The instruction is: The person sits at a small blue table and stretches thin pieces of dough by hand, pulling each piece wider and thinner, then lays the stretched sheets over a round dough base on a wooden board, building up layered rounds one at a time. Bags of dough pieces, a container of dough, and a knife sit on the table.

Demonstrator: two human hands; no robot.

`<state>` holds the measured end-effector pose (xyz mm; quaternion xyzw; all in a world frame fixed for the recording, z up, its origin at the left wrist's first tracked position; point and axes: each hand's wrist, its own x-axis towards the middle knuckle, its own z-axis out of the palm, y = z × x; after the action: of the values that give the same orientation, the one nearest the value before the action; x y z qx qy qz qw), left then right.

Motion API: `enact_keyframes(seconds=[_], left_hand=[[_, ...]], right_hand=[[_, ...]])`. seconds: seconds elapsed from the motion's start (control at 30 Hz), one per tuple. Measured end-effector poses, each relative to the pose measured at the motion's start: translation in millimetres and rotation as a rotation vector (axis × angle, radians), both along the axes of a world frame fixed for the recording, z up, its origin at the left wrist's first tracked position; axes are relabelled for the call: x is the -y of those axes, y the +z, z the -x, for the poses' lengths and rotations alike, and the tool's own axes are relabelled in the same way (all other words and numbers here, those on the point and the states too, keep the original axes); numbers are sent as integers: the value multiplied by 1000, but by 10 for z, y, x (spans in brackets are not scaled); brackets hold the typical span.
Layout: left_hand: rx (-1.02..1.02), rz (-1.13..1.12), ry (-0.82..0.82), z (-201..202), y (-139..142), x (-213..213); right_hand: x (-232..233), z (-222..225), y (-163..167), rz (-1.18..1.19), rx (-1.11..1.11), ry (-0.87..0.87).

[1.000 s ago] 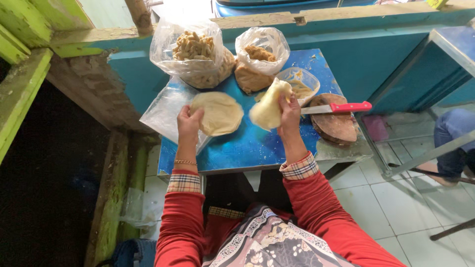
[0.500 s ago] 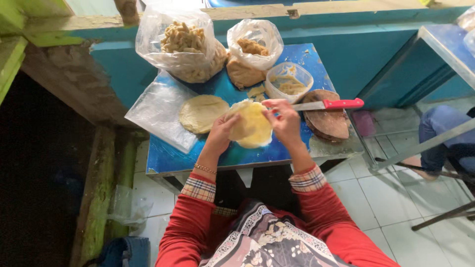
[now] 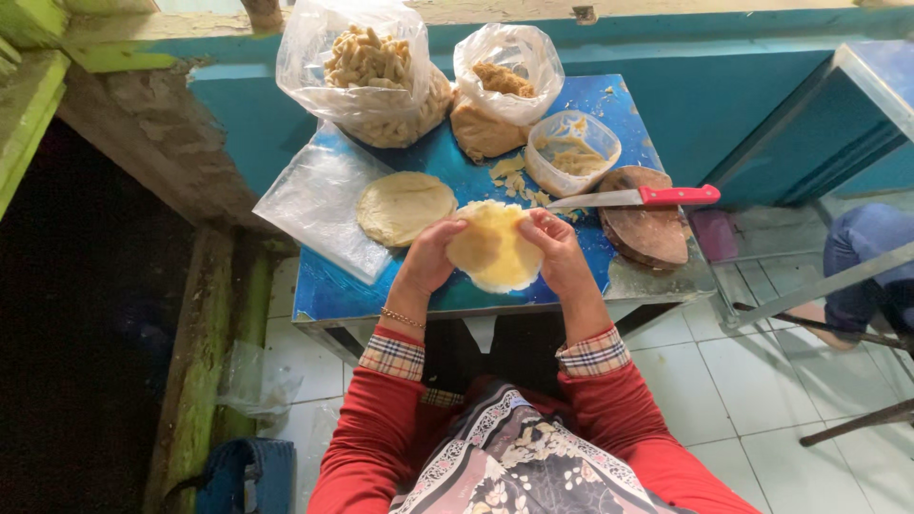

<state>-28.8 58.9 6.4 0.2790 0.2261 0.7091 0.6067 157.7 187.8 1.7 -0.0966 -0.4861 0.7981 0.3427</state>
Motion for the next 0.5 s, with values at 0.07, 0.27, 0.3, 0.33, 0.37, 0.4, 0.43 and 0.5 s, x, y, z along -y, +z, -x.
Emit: enact_keyframes(seconds=[0.07, 0.27, 0.3, 0.33, 0.37, 0.4, 0.43, 0.5], left_hand=[[-88, 40, 43, 4, -7, 11], [-383, 169, 167, -34, -9, 11], [-374, 182, 197, -41, -4, 4], [-367, 194, 226, -43, 5, -6], [-358, 207, 254, -47, 13, -13], [-353, 199, 268, -52, 17, -13], [-349, 190, 284, -56, 21, -13], [-347, 160, 302, -61, 26, -16]], right_hand=[[-62, -57, 19, -60, 98, 26], [-261, 68, 331, -419, 337, -108], [-252, 114, 384, -481, 325, -146], [-212, 137, 419, -761, 350, -376], [-141, 159, 435, -1038, 368, -608], [-52, 181, 436, -1314, 378, -840], [42, 189, 429, -1164, 395, -701], [213, 186, 400, -869, 416, -423]])
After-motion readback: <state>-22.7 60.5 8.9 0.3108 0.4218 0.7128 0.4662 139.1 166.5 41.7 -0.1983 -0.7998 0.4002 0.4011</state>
